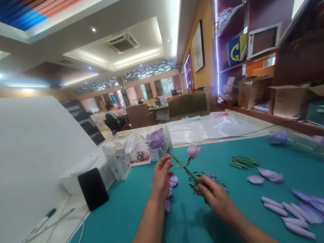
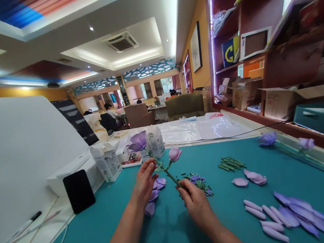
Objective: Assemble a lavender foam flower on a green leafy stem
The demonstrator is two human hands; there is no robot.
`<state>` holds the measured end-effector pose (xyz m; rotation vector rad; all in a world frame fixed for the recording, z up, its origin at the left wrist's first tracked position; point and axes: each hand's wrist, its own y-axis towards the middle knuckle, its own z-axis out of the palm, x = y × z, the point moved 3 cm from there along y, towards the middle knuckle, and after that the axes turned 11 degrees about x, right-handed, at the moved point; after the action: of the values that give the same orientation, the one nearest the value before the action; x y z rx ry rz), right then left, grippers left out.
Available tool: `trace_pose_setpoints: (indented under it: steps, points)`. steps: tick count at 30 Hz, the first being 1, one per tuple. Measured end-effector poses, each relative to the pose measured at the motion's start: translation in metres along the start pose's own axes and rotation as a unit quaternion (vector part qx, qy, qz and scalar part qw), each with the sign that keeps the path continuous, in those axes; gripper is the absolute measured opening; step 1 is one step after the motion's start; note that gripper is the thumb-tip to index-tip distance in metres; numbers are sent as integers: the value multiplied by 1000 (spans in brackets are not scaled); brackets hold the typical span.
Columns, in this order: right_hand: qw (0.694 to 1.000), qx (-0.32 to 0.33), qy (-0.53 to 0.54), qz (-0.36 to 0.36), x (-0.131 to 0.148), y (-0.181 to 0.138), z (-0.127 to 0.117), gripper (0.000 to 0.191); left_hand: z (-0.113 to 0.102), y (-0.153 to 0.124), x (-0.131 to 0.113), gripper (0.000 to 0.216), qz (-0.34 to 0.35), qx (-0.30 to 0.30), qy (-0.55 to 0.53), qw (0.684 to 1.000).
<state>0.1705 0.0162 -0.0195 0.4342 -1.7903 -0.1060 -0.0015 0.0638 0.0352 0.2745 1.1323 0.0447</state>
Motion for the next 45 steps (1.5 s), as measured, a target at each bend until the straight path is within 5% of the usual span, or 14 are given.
trace_pose_setpoints:
  steps: [11, 25, 31, 37, 45]
  points:
    - [988, -30, -146, -44, -9, 2, -3, 23, 5, -3, 12, 53, -29, 18, 12, 999]
    - [980, 3, -195, -48, -18, 7, -12, 23, 4, -4, 15, 53, -61, 28, -7, 998]
    - [967, -64, -238, -63, 3, 7, -29, 21, -4, 0, 13, 48, -84, 29, -2, 996]
    - [947, -113, -300, -24, 20, 0, -80, 17, -8, 7, 13, 26, -158, -22, 11, 987]
    - [897, -181, -388, 107, -6, -56, -198, 19, 1, 2, 9, 26, -196, -53, 20, 979]
